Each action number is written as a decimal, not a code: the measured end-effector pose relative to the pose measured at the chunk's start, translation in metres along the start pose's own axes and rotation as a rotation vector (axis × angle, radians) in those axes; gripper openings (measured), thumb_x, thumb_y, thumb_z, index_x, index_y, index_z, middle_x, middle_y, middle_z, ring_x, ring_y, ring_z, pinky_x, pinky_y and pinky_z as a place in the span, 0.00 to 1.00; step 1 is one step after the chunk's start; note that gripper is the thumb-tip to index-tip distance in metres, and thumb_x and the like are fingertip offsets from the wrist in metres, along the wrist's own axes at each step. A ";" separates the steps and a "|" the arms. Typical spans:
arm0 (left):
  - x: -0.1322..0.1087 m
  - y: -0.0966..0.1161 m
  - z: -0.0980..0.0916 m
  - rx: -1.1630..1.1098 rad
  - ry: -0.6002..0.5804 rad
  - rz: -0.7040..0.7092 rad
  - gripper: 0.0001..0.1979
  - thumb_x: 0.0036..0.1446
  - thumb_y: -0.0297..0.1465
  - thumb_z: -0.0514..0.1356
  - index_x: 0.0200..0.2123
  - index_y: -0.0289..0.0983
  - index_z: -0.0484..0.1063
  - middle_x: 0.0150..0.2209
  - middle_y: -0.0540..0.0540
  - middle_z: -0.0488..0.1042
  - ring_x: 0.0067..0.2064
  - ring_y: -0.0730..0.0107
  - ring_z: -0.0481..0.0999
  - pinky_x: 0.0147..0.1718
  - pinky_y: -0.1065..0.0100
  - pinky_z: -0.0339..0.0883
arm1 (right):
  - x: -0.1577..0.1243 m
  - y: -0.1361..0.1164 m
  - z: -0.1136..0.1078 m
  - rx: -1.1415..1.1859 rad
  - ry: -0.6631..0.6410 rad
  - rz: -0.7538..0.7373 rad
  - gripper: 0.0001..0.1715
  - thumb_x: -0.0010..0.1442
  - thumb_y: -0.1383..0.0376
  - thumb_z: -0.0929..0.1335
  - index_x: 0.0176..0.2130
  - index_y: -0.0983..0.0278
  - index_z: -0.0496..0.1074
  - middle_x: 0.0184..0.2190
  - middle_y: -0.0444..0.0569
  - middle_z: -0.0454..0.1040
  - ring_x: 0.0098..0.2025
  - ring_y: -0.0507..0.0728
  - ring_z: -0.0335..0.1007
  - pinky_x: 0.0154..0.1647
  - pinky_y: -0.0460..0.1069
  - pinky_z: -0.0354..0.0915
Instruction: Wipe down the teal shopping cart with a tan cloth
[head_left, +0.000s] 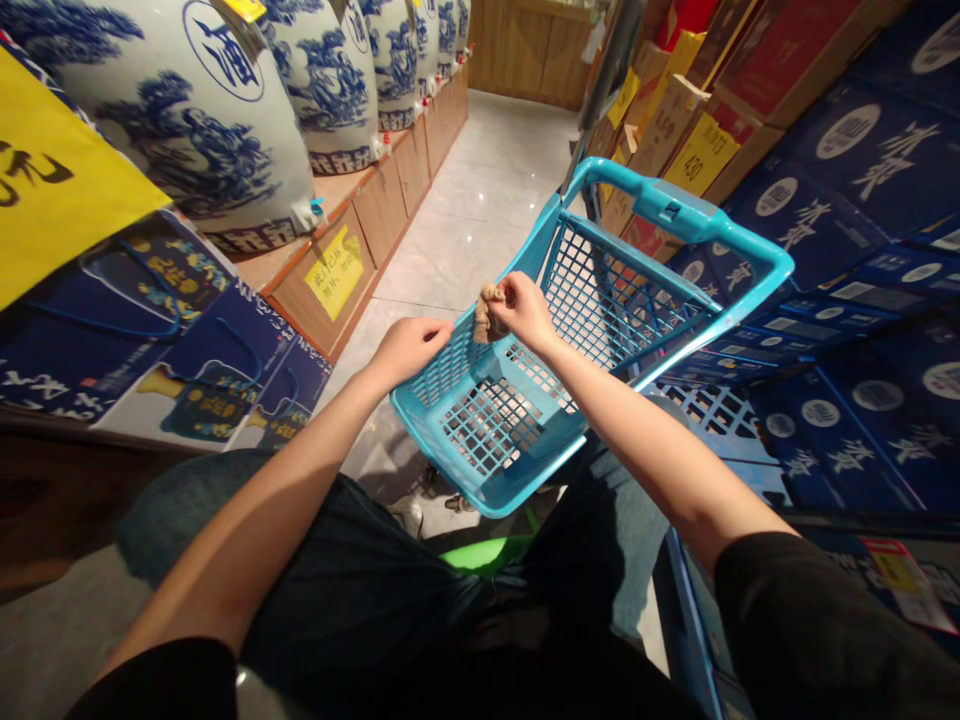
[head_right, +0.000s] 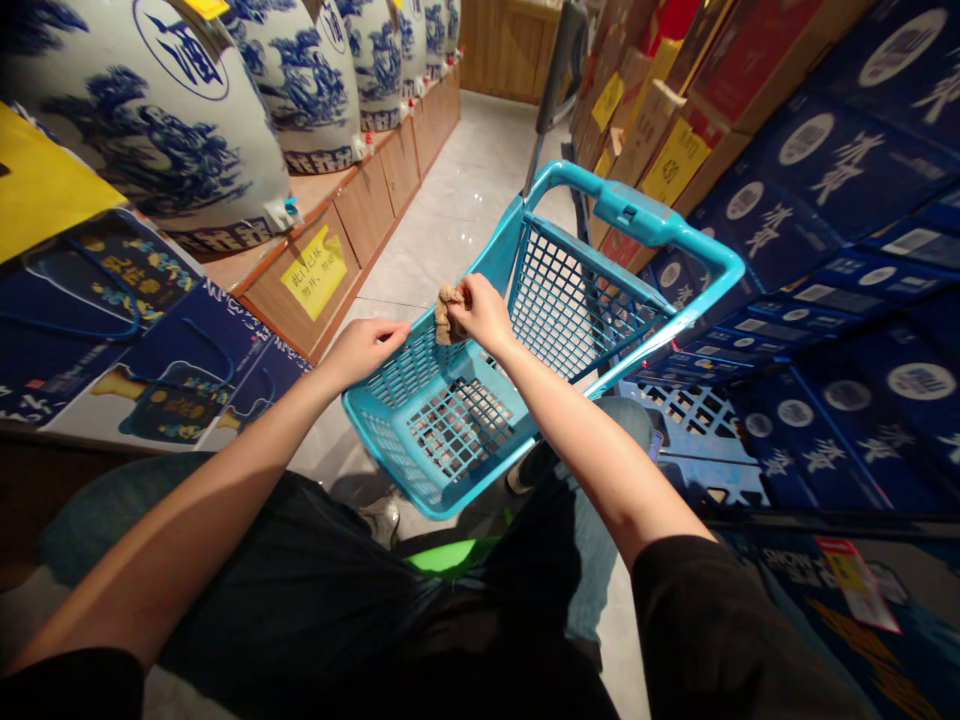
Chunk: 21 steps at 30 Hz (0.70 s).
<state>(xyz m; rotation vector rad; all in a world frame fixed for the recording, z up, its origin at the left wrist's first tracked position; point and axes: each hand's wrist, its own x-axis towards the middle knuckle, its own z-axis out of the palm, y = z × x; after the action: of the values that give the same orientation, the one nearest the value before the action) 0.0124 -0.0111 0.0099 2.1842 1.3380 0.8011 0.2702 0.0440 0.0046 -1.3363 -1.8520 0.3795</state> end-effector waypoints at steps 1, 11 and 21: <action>0.001 -0.001 0.000 0.001 0.002 0.006 0.23 0.72 0.45 0.58 0.30 0.39 0.83 0.29 0.47 0.83 0.37 0.60 0.81 0.38 0.67 0.67 | 0.001 0.000 -0.001 -0.001 0.013 0.019 0.13 0.63 0.69 0.72 0.36 0.57 0.63 0.38 0.45 0.71 0.43 0.59 0.69 0.53 0.54 0.70; 0.001 -0.004 0.000 -0.006 -0.002 0.020 0.22 0.72 0.45 0.58 0.30 0.40 0.83 0.31 0.46 0.84 0.38 0.58 0.82 0.40 0.65 0.68 | 0.000 -0.006 0.000 -0.030 0.022 0.098 0.17 0.60 0.74 0.70 0.34 0.56 0.60 0.38 0.45 0.70 0.43 0.60 0.68 0.52 0.54 0.68; 0.000 -0.001 0.001 -0.004 -0.009 0.013 0.23 0.72 0.46 0.57 0.31 0.40 0.83 0.34 0.47 0.87 0.40 0.58 0.84 0.42 0.65 0.70 | -0.009 0.000 0.009 -0.025 -0.054 0.257 0.17 0.61 0.70 0.72 0.31 0.56 0.60 0.30 0.40 0.69 0.36 0.57 0.65 0.43 0.50 0.63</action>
<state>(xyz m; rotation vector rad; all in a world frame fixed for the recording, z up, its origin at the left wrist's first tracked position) 0.0123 -0.0111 0.0090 2.1929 1.3187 0.7972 0.2644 0.0375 -0.0055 -1.6010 -1.7368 0.5315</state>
